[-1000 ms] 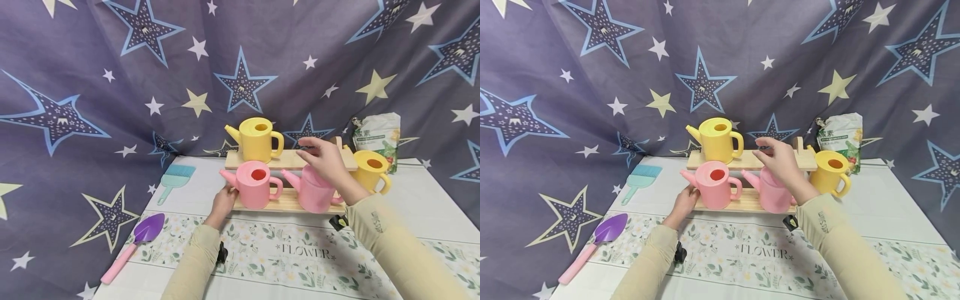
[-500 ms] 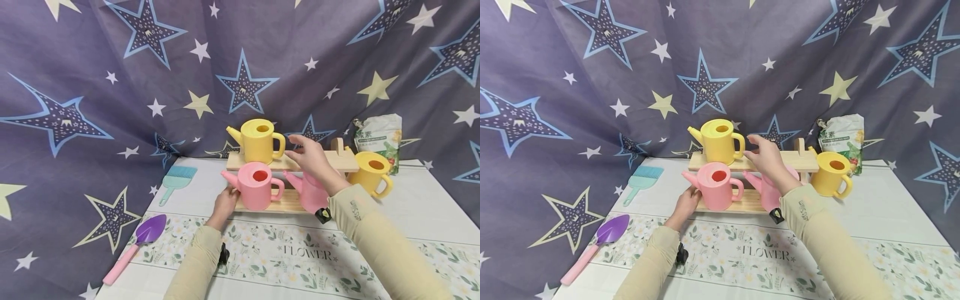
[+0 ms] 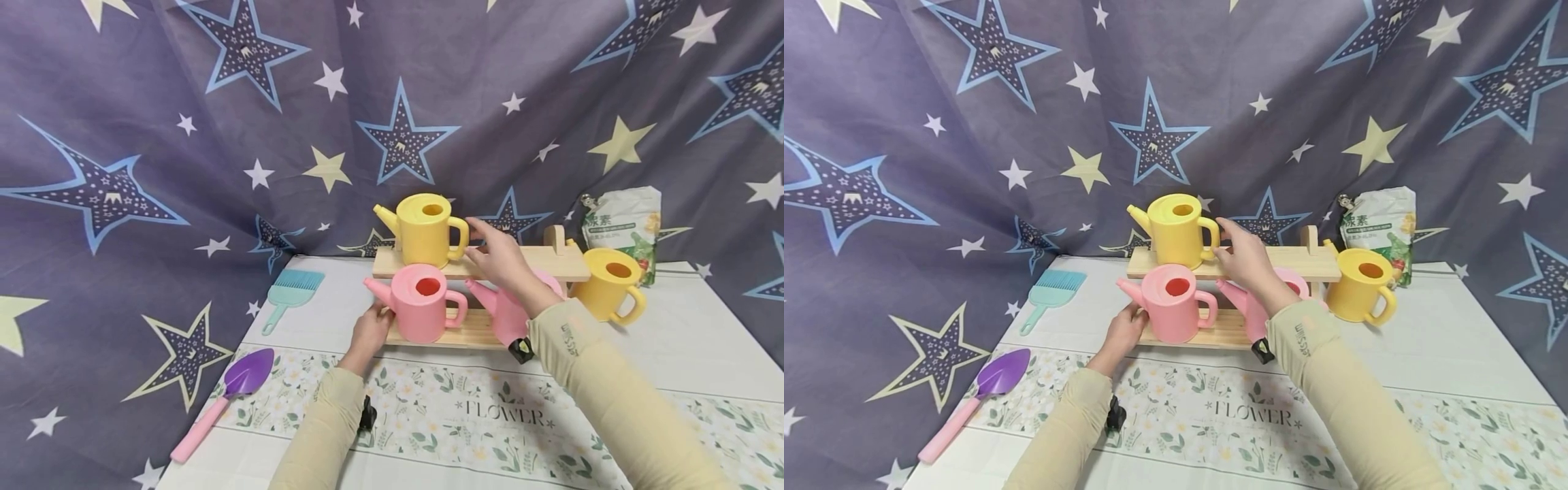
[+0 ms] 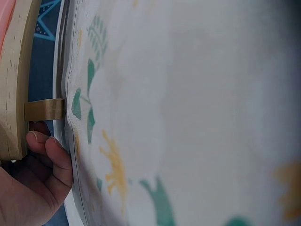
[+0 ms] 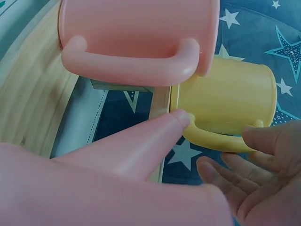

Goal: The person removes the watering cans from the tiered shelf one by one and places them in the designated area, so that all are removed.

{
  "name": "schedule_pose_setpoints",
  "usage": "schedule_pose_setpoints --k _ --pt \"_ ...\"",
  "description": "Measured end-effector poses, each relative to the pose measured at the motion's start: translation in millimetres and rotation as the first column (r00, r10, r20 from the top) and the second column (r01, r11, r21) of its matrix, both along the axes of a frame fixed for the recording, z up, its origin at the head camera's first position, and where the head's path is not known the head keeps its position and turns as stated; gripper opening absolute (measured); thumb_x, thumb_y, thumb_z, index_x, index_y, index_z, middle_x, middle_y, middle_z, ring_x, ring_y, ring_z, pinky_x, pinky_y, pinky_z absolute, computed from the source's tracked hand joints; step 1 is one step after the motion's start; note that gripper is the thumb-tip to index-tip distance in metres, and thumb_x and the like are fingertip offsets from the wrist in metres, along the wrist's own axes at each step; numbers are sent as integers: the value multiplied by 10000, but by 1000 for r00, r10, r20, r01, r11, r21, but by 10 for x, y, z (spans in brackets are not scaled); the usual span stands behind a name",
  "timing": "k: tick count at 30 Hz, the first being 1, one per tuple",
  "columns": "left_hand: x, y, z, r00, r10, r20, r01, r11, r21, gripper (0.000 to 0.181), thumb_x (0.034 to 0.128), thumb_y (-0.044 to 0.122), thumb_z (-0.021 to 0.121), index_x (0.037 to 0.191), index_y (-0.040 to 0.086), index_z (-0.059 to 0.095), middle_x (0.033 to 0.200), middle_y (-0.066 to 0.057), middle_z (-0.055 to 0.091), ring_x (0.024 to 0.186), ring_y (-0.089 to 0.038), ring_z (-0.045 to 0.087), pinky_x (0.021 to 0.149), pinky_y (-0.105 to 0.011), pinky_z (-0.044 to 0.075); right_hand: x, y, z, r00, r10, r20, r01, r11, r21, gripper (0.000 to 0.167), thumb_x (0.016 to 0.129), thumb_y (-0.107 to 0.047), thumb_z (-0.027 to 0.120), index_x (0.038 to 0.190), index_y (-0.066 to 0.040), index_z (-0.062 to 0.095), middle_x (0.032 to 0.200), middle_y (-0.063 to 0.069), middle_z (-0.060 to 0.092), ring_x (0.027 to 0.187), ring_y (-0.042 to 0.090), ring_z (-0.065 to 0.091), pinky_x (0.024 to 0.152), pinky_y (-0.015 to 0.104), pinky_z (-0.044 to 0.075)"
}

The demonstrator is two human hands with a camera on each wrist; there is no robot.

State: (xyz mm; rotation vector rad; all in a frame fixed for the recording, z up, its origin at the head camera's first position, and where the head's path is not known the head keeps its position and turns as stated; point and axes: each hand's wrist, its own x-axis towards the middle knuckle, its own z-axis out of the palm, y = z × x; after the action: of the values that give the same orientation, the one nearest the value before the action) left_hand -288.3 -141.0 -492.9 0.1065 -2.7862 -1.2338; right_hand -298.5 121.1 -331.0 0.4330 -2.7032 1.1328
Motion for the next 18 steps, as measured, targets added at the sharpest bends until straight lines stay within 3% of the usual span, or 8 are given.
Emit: schedule_pose_setpoints --k 10,18 --pt "15 12 26 1000 -5 0 5 1000 9 397 989 346 533 1335 162 598 1304 -155 610 1208 -360 560 981 -526 434 -9 -115 -38 991 -120 -61 118 992 -33 341 926 -111 671 1249 -21 605 1115 164 686 938 303 629 856 441 494" --pt "23 5 29 1000 -4 -7 4 1000 4 389 989 335 536 1323 151 609 1281 -159 624 1185 -366 575 961 -528 448 -22 -178 -83 990 -130 -63 124 989 -82 232 949 -84 630 1170 -21 594 1083 169 671 940 296 640 849 414 525"
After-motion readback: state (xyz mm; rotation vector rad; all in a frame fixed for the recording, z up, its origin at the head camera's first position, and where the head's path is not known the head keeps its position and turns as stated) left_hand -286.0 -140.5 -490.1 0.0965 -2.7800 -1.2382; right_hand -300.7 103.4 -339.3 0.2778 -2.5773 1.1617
